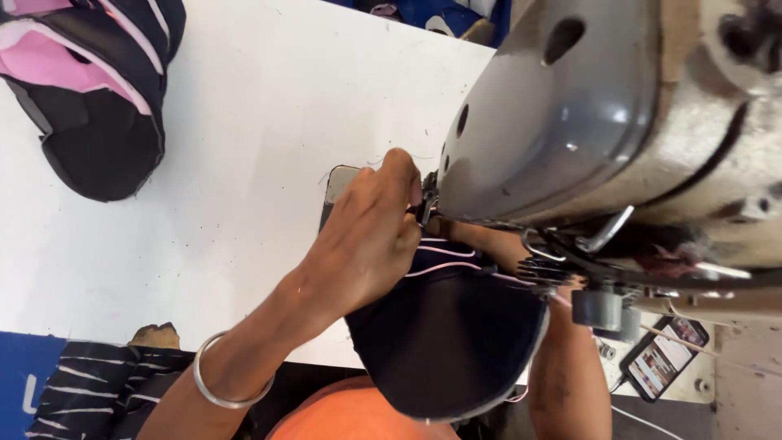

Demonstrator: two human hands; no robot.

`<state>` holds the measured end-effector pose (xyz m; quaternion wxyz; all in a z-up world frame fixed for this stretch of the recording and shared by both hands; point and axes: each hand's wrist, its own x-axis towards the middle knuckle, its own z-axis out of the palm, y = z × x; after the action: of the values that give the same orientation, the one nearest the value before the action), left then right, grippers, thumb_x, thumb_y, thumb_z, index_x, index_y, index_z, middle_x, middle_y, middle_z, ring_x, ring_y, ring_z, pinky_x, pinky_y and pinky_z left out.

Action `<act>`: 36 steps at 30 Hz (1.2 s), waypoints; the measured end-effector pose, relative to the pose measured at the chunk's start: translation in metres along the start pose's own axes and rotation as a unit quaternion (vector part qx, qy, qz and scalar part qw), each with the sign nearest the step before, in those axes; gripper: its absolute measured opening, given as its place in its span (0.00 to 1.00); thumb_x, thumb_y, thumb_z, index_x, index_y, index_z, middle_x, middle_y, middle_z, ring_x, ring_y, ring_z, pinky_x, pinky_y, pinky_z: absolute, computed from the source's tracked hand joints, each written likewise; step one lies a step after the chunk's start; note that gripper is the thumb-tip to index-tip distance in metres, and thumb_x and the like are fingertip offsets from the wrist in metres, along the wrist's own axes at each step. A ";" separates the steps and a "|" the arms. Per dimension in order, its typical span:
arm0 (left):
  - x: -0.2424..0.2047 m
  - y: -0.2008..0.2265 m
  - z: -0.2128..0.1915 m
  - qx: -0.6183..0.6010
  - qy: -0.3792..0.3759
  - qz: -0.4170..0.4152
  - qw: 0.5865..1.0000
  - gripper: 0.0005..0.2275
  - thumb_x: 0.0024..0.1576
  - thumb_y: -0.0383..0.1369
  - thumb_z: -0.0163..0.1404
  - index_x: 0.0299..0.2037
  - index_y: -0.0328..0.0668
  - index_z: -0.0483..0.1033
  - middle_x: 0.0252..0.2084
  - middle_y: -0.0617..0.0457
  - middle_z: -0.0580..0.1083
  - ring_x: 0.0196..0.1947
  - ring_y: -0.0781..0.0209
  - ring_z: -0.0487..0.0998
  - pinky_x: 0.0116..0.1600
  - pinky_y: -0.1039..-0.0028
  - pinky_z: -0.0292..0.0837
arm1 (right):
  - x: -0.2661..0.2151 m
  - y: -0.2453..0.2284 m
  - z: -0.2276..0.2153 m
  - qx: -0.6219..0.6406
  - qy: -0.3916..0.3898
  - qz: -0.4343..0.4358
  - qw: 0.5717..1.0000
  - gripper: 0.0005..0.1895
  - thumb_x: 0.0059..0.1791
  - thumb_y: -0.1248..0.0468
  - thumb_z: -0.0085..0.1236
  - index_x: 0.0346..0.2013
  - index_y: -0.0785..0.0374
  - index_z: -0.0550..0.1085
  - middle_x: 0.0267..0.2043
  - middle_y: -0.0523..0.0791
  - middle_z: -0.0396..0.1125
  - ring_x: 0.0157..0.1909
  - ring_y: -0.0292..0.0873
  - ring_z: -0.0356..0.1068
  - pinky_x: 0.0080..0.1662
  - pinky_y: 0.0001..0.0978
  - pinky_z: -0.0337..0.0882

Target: The person sews pink elastic onto the edges of a black slipper using a sewing machine. They repeatedly guide the slipper under the needle, cut the thread with scissors, and trim excess elastic before moving the finished slipper aside.

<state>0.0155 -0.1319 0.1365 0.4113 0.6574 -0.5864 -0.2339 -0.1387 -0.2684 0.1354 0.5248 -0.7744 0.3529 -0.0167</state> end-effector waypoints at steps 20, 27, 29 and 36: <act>-0.023 0.010 -0.007 0.032 0.016 0.023 0.999 0.08 0.60 0.20 0.45 0.46 0.33 0.62 0.40 0.43 0.76 0.49 0.44 0.73 0.53 0.56 0.67 | -0.127 0.130 0.018 0.042 0.516 0.046 0.855 0.23 0.46 0.63 0.65 0.53 0.67 0.71 0.43 0.45 0.72 0.42 0.37 0.71 0.43 0.30 0.73; -0.020 0.004 -0.007 -0.020 0.044 0.037 0.998 0.10 0.59 0.21 0.46 0.48 0.32 0.61 0.42 0.40 0.76 0.49 0.45 0.75 0.53 0.57 0.70 | -0.194 0.126 -0.004 -0.424 0.667 0.009 0.613 0.19 0.61 0.65 0.49 0.62 0.76 0.64 0.61 0.58 0.64 0.61 0.50 0.70 0.63 0.36 0.73; -0.019 0.004 -0.005 -0.022 0.047 0.036 0.998 0.10 0.59 0.21 0.46 0.48 0.32 0.61 0.41 0.40 0.75 0.48 0.45 0.75 0.52 0.57 0.71 | -0.192 0.106 -0.001 -0.455 0.644 0.017 0.615 0.19 0.61 0.65 0.50 0.64 0.74 0.64 0.60 0.57 0.64 0.60 0.50 0.70 0.64 0.36 0.73; -0.024 0.005 -0.004 -0.004 0.047 0.043 0.998 0.11 0.59 0.19 0.46 0.49 0.32 0.60 0.39 0.41 0.74 0.47 0.46 0.74 0.51 0.57 0.70 | -0.137 0.056 0.043 -0.143 0.418 -0.337 0.831 0.34 0.41 0.60 0.69 0.57 0.71 0.68 0.54 0.58 0.65 0.61 0.52 0.65 0.65 0.45 0.61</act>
<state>0.0111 -0.1080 0.1384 0.4505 0.6401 -0.5934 -0.1875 -0.2541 -0.1677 0.1173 0.1721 -0.8309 0.2541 -0.4641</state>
